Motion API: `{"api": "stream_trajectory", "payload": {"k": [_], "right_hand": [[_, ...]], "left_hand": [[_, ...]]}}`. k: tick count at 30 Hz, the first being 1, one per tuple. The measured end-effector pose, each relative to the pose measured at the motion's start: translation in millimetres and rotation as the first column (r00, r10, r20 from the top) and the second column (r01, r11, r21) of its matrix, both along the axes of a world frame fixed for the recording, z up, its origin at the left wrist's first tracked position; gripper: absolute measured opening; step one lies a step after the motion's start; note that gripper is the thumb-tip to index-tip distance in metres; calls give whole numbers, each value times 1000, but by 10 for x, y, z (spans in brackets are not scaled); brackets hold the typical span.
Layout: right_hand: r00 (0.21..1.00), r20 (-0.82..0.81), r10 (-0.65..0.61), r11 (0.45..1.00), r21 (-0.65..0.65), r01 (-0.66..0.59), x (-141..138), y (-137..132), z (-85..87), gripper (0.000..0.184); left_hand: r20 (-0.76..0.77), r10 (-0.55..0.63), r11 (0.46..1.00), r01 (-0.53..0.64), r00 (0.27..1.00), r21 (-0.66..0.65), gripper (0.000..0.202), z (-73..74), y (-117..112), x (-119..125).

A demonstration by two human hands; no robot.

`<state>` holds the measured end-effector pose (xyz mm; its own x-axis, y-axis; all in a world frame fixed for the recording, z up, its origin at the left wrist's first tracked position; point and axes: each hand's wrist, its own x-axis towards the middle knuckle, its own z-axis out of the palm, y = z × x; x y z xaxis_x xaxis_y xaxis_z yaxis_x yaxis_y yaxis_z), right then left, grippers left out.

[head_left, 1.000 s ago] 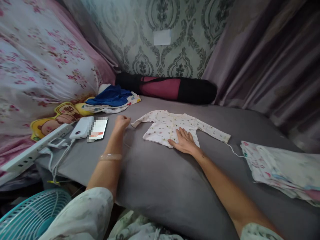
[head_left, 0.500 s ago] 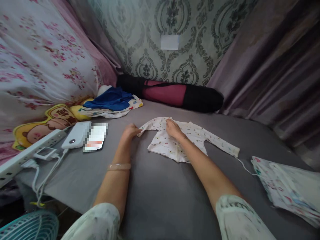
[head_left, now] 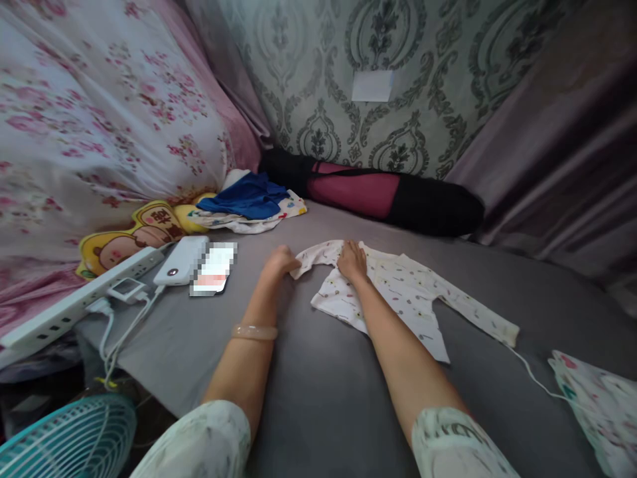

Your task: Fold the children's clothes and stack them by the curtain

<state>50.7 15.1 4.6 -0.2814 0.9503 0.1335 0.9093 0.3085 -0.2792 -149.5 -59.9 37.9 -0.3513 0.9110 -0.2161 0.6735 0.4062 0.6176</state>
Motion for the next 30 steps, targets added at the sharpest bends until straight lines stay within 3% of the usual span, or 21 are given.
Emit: {"api": "stream_trajectory", "payload": {"k": [7,10,13,16,21,24,30], "right_hand": [[998,-62,14,1000,11,-13,14,24,-6,52],[997,-82,15,1000,-17,-16,41,79,4,54],[995,-103,17,999,-47,-22,65,139,5,55],[995,-102,6,998,-65,-12,67,147,-7,54],[999,-51,5,1000,-27,-6,17,21,-4,51],[1000,-7,12,1000,-13,-12,-28,-50,14,55],[998,65,2,1000,-10,-2,-88,-79,3,58]], "left_hand": [[106,134,991,-135,985,-2,21,385,46,-157],[147,136,988,-145,980,59,12,445,156,-262],[76,174,976,-182,982,118,15,395,290,-283],[-119,216,958,-186,969,220,29,278,412,-213],[-367,185,951,-72,912,301,44,52,494,-81],[-448,120,956,19,886,293,42,-45,493,-81],[-516,18,979,89,857,181,42,-150,565,-184]]}}
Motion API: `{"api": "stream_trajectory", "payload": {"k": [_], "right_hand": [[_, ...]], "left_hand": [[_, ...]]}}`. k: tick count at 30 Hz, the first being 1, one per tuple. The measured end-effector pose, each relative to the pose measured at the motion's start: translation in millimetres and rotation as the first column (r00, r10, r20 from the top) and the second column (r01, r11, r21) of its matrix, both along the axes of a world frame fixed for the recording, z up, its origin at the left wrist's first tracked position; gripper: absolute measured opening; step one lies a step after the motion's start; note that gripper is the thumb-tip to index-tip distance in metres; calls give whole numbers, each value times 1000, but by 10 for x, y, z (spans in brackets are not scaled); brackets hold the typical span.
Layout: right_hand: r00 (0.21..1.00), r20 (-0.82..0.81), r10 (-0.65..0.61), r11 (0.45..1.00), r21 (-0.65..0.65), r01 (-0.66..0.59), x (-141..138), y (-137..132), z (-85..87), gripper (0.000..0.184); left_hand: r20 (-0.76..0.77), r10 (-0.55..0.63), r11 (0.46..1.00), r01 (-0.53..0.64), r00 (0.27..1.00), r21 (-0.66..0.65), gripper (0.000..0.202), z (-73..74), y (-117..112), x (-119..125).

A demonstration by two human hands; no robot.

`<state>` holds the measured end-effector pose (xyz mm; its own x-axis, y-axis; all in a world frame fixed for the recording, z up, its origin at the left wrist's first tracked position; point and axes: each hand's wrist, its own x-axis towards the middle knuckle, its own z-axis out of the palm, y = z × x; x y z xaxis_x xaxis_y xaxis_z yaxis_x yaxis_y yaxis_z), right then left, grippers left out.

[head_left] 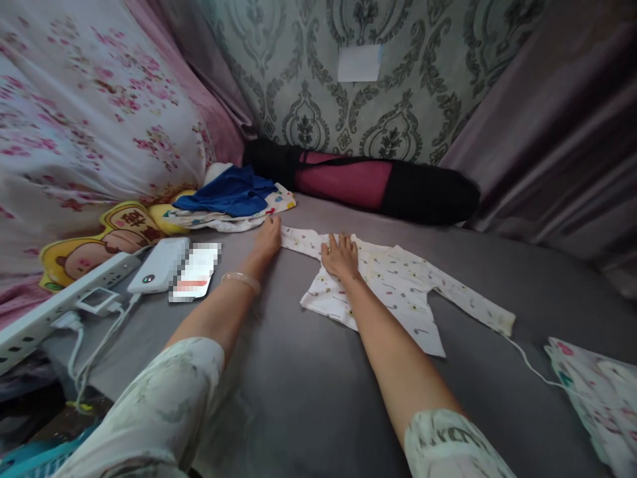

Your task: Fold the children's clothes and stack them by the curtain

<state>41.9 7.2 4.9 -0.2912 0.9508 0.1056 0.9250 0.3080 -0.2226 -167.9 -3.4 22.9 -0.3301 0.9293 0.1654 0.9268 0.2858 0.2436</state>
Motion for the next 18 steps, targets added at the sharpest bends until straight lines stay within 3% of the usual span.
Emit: {"api": "stream_trajectory", "payload": {"k": [5,9,11,14,18], "right_hand": [[1000,-26,-3,1000,-30,2,3,13,14,58],[990,-134,34,988,-145,-53,80,75,131,60],[979,-195,52,985,-150,-82,155,72,194,58],[972,-203,115,990,-61,-129,285,-59,230,55],[970,-141,200,975,-68,-211,397,-415,174,52]], "left_hand": [[7,70,996,-70,998,53,40,22,-41,27],[-18,147,980,-144,989,137,39,182,-329,231],[43,71,997,-72,997,32,31,258,-524,369],[210,-36,985,70,977,-157,31,315,-801,583],[319,-76,959,157,945,-238,32,314,-1077,840]]}}
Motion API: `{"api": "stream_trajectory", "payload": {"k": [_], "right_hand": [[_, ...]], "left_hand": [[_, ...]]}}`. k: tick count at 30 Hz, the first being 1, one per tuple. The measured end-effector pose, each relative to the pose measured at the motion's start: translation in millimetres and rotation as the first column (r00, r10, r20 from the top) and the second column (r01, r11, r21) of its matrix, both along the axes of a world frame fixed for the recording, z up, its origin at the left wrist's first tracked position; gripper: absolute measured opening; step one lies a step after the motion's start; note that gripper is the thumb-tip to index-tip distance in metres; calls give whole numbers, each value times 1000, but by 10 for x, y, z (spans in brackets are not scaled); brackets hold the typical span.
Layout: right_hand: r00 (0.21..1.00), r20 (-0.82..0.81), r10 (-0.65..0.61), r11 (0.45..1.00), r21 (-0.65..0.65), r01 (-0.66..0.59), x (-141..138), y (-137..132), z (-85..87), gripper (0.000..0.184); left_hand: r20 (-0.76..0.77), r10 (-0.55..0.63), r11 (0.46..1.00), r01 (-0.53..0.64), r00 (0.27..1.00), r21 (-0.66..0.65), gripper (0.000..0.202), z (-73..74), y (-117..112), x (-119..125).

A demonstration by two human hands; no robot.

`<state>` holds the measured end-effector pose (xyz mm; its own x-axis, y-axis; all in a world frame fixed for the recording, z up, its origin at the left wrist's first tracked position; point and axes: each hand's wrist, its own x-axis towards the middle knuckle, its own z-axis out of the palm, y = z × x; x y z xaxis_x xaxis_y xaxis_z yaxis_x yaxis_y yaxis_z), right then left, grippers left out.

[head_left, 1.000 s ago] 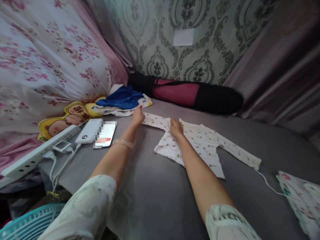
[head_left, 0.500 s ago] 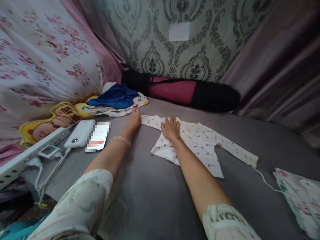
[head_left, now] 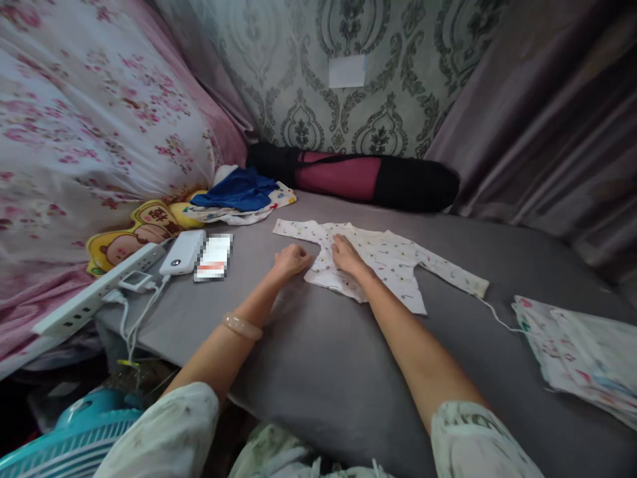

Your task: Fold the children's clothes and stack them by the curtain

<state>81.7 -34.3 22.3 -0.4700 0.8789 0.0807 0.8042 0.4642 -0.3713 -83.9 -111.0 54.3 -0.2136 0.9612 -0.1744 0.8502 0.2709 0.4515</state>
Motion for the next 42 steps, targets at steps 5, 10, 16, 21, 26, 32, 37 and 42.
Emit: {"api": "stream_trajectory", "payload": {"k": [5,10,16,21,26,32,37,42], "right_hand": [[994,108,-28,999,-36,32,-30,-339,-54,54],[989,123,-83,996,-6,84,-96,-475,-64,62],[986,139,-95,995,41,90,-97,-513,-96,66],[981,173,-93,996,14,92,-115,-512,-66,67],[980,189,-56,995,-76,71,-220,-682,25,64],[990,139,-15,994,-106,30,-337,-1129,91,64],[990,65,122,978,-178,-108,-246,-1523,215,64],[908,-150,390,885,-211,-415,91,-1559,410,48]], "left_hand": [[5,29,1000,-29,1000,1,32,6,-207,199],[58,30,999,-33,998,43,24,-44,-285,211],[126,46,993,-60,991,105,25,-138,-310,149],[182,30,994,-48,983,97,28,-156,-331,117],[239,-5,994,-20,971,103,33,-194,-312,60],[228,90,975,-133,969,180,31,-231,-297,-17],[161,54,927,-110,985,359,29,-216,-319,25],[44,-167,869,125,985,479,27,-238,-349,127]]}}
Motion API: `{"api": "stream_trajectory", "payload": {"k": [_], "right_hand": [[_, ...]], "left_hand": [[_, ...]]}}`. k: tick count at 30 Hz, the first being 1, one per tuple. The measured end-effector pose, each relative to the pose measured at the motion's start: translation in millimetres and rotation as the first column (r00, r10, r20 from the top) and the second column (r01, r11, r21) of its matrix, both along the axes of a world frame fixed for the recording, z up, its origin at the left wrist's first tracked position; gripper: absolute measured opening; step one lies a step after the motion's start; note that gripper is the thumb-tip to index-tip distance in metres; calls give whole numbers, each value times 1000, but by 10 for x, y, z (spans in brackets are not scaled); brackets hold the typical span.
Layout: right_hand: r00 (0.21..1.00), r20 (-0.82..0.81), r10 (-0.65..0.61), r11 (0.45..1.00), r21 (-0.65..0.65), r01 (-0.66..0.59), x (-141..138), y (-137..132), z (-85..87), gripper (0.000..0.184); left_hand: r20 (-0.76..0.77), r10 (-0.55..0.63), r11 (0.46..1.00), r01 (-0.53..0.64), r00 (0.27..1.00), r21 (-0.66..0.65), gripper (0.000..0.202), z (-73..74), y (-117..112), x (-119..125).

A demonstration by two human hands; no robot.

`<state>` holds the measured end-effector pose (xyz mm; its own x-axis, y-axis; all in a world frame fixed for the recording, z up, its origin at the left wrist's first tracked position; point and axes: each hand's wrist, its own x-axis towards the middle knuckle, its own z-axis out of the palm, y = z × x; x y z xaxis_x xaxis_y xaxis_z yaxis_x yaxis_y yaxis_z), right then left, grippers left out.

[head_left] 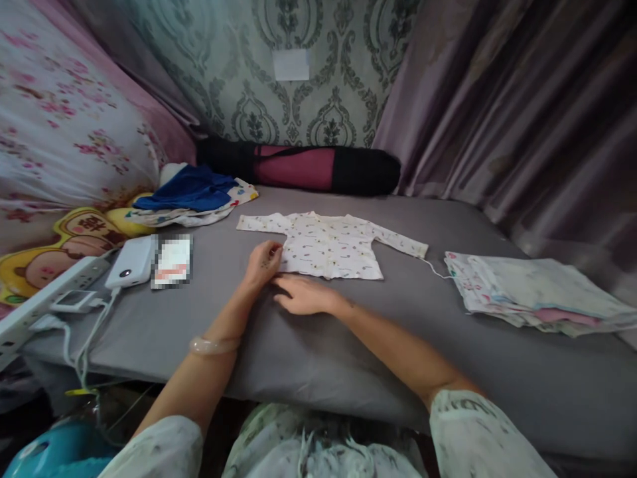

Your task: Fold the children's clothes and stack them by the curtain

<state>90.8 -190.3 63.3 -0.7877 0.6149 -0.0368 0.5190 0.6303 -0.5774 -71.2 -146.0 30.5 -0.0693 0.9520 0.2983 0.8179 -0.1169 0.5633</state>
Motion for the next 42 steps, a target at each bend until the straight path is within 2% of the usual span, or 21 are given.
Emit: {"api": "stream_trajectory", "payload": {"k": [1,2,4,6,8,9,12,16,25,31,34,36,37,39,41,42], "right_hand": [[998,-61,4,1000,2,-4,97,67,23,41],[993,-109,-42,999,16,44,202,155,34,38],[965,-125,-230,965,98,243,430,374,14,39],[897,-53,-438,867,239,437,661,601,-63,39],[832,55,-551,785,373,495,862,779,-178,42],[810,113,-576,772,400,494,941,838,-240,47],[774,235,-588,791,368,489,1077,889,-381,58],[793,271,-545,829,312,464,1121,763,-407,62],[888,273,-370,925,195,326,1352,232,-279,63],[937,264,-231,972,30,231,1606,-90,-102,60],[965,222,-140,983,-88,163,1771,-78,71,51],[982,150,-117,969,-199,146,1897,35,182,43],[983,113,-144,949,-264,170,1968,124,223,40],[952,59,-300,891,-338,302,2131,353,258,41],[851,10,-524,825,-243,511,2322,618,228,41],[770,1,-638,763,-138,632,2422,748,194,41]], "left_hand": [[-51,-47,998,49,998,40,28,-13,-3,22],[-105,-92,992,100,990,75,28,-28,-4,48],[-208,-183,971,210,961,117,30,-62,-5,111],[-294,-278,940,322,914,111,34,-97,-8,191],[-370,-344,919,390,863,53,40,-129,-15,275],[-398,-358,919,394,845,9,45,-142,-21,311],[-423,-352,936,324,835,-140,55,-162,-37,373],[-384,-362,926,279,850,-256,60,-143,-46,367],[-405,-319,941,236,857,-242,59,-150,-89,373],[-448,-321,942,234,834,-240,59,-156,-102,364],[-465,-313,947,235,828,-219,58,-183,-89,354],[-469,-311,948,237,827,-212,58,-195,-82,349],[-470,-313,948,239,826,-211,58,-197,-80,347],[-470,-313,948,241,825,-207,58,-193,-79,344],[-468,-311,949,245,827,-198,58,-188,-80,343],[-466,-309,950,247,829,-191,58,-187,-81,342]]}}
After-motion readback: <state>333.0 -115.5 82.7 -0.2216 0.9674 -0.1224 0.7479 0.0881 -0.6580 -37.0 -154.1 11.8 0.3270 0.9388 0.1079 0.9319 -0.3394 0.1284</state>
